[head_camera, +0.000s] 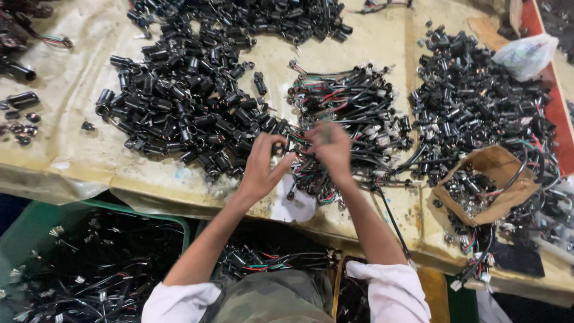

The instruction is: The person repeatedly picks small black cylindrical components with attached wires from a table, uses blue-handled pliers to cut the wires near the component, and drops the cut pieces into a green bin below. The process continues with many similar items across the table.

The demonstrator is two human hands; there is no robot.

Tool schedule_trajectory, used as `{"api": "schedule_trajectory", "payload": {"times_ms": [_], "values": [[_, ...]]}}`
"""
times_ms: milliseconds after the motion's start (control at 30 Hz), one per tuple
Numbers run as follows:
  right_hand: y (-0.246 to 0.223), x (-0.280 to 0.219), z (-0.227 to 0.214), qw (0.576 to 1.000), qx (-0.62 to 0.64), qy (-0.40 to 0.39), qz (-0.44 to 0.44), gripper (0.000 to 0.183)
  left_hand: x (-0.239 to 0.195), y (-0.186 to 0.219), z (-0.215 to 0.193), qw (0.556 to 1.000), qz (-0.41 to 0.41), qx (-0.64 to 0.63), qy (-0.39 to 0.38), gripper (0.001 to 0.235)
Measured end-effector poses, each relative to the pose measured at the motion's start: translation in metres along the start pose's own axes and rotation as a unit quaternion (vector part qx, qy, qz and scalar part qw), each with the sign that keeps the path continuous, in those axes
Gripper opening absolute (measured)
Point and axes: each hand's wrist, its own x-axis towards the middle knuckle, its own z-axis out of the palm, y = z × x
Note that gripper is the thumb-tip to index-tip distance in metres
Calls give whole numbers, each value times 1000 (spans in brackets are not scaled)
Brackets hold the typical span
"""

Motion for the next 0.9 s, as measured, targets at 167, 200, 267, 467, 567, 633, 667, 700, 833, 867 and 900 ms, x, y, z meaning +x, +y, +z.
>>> {"api": "schedule_trajectory", "payload": {"times_ms": [167, 200, 267, 467, 567, 633, 667, 700, 833, 867, 900], "values": [[-56, 48, -85, 788, 612, -11, 67, 18, 35, -24, 23, 932, 72, 320, -153, 33], [-68, 51, -105, 721, 690, -14, 66, 16, 33, -29, 25, 929, 77, 326, -157, 31], [-76, 38, -114, 800, 596, -53, -51, 9, 32, -38, 25, 926, 87, 334, -157, 28], [-50, -82, -73, 916, -183, -297, -200, 46, 19, -40, -33, 934, 22, 284, -217, 41], [-33, -134, -33, 911, -289, -253, -152, 55, 15, -16, -51, 993, -6, 69, -98, 37], [-23, -150, -20, 913, -326, -214, -114, 59, 15, 2, -54, 984, -124, -3, -129, 40], [-18, -154, -15, 913, -345, -195, -94, 61, 15, 9, -53, 972, -183, -40, -145, 42], [-13, -160, -10, 920, -338, -171, -100, 54, 14, 15, -51, 978, -147, -60, -133, 42], [0, -166, 1, 932, -317, -89, -153, 44, 12, 30, -39, 979, -58, -175, -81, 40], [3, -163, 2, 931, -313, -73, -174, 46, 12, 31, -36, 973, -50, -213, -69, 40], [6, -162, 0, 920, -322, -93, -203, 50, 8, 31, -31, 953, -79, -283, -72, 37]]}}
